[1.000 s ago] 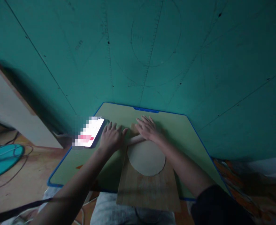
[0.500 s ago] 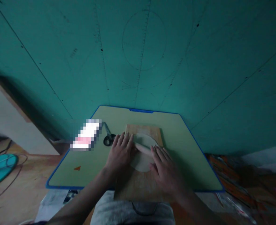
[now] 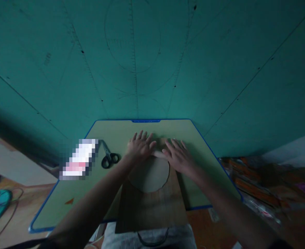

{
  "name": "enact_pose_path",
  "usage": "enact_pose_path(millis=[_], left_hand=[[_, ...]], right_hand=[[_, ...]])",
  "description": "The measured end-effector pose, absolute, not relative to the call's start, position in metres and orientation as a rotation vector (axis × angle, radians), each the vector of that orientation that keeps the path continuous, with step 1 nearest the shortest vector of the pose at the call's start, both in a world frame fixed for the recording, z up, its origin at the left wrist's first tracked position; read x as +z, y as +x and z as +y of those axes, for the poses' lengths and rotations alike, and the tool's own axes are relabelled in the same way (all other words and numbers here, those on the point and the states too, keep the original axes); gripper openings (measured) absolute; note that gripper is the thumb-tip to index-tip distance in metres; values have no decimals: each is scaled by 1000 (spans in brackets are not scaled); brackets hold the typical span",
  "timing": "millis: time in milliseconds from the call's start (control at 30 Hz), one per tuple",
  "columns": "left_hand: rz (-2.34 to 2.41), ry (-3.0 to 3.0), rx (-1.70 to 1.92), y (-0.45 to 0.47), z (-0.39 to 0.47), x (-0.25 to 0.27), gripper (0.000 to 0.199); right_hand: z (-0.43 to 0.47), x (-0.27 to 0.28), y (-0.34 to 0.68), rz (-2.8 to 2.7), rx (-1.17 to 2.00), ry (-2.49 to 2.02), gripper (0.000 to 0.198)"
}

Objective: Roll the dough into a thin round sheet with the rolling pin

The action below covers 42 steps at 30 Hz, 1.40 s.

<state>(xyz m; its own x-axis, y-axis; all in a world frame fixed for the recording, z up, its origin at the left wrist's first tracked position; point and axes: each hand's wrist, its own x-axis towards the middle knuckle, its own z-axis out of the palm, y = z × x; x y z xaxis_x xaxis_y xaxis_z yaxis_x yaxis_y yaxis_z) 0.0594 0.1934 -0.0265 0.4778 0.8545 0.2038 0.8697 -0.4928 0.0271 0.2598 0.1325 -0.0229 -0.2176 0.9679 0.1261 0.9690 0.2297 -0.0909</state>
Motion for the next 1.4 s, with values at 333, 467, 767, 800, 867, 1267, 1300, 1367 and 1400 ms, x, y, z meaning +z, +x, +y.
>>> enact_pose_path(millis=[333, 467, 767, 800, 867, 1267, 1300, 1367, 1400], left_hand=[[-1519, -2593, -283, 50, 166, -14, 53], [-1474, -2476, -373, 21, 99, -27, 56], [-1580, -2404, -402, 28, 132, -27, 54], [-1611, -2416, -376, 31, 143, -26, 52], [-1676, -2437, -323, 35, 164, -24, 51], [-1701, -2465, -314, 35, 182, -18, 51], [-1675, -2479, -329, 32, 168, -19, 51], [-1594, -2513, -394, 25, 136, -24, 50], [-1542, -2529, -443, 20, 119, -27, 50]], right_hand=[[119, -11, 254, -2345, 92, -1927, 53], [76, -17, 238, -2342, -50, -1767, 60], [131, -20, 232, -2296, -124, -1831, 55], [142, -19, 232, -2291, -121, -1842, 54], [163, -18, 232, -2276, -79, -1883, 54], [183, -5, 230, -2333, 75, -1947, 49], [168, -8, 231, -2354, 45, -1900, 50], [132, -15, 232, -2389, -39, -1765, 53], [112, -20, 233, -2384, -66, -1706, 53]])
